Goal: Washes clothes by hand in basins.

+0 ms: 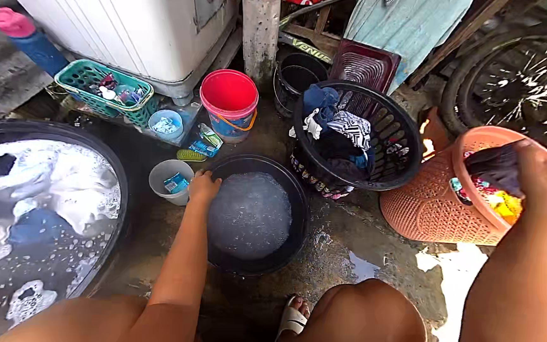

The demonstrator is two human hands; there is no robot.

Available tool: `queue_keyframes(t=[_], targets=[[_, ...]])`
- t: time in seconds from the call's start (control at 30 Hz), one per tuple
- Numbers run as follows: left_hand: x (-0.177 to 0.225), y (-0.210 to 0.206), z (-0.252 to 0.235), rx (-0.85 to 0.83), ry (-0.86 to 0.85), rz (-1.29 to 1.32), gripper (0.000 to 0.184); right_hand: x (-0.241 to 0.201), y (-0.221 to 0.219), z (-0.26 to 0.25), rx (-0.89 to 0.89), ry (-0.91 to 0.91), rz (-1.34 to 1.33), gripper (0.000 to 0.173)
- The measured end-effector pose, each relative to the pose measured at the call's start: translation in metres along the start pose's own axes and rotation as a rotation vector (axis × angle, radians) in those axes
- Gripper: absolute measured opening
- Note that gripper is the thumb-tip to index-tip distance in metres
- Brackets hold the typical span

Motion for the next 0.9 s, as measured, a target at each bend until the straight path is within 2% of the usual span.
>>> queue_keyframes(t=[0.07, 0.13, 0.2, 0.23, 0.3, 0.37, 0.47, 0.57, 0.77, 0.9], targets=[[0.001, -0.004, -0.002, -0.001, 0.041, -0.076, 0.059, -0.026, -0.04, 0.055, -0.238, 0.046, -0.137, 0.063], [-0.002, -0.006, -0.007, 0.042, 0.053, -0.13, 0.064, -0.041, -0.115, 0.116, -0.676, -0.043, -0.334, 0.046], [-0.002, -0.005, -0.011, 0.071, 0.057, -0.181, 0.07, -0.041, -0.193, 0.185, -1.129, -0.165, -0.386, 0.047], [-0.003, -0.005, -0.012, 0.075, 0.063, -0.204, 0.071, -0.041, -0.222, 0.218, -1.29, -0.218, -0.381, 0.052], [-0.007, -0.004, -0.012, 0.077, 0.078, -0.227, 0.068, -0.042, -0.263, 0.273, -1.456, -0.35, -0.46, 0.067], [-0.014, -0.005, -0.009, 0.056, 0.105, -0.249, 0.064, -0.047, -0.285, 0.309, -1.491, -0.466, -0.642, 0.082], [-0.009, -0.013, 0.003, -0.077, 0.138, -0.273, 0.055, -0.052, -0.29, 0.325, -1.395, -0.638, -0.812, 0.085], [-0.005, -0.034, 0.014, -0.255, 0.138, -0.294, 0.047, -0.023, -0.279, 0.318, -1.219, -0.716, -0.663, 0.073], [0.001, -0.088, 0.035, -0.503, 0.233, -0.134, 0.044, 0.044, -0.247, 0.31, -1.106, -0.668, -0.418, 0.061], [0.019, -0.134, 0.067, -0.673, 0.288, 0.005, 0.051, 0.104, -0.224, 0.307, -0.907, -0.605, -0.319, 0.054]])
Point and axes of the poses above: each hand's wrist, its own z-axis away from the middle knuckle, its own y-axis out of the back of the hand, x = y × z, the point moved 4 cm from there along -z, towards the middle knuckle, and after that the axes turned 10 degrees about z, right-handed, at the moved point
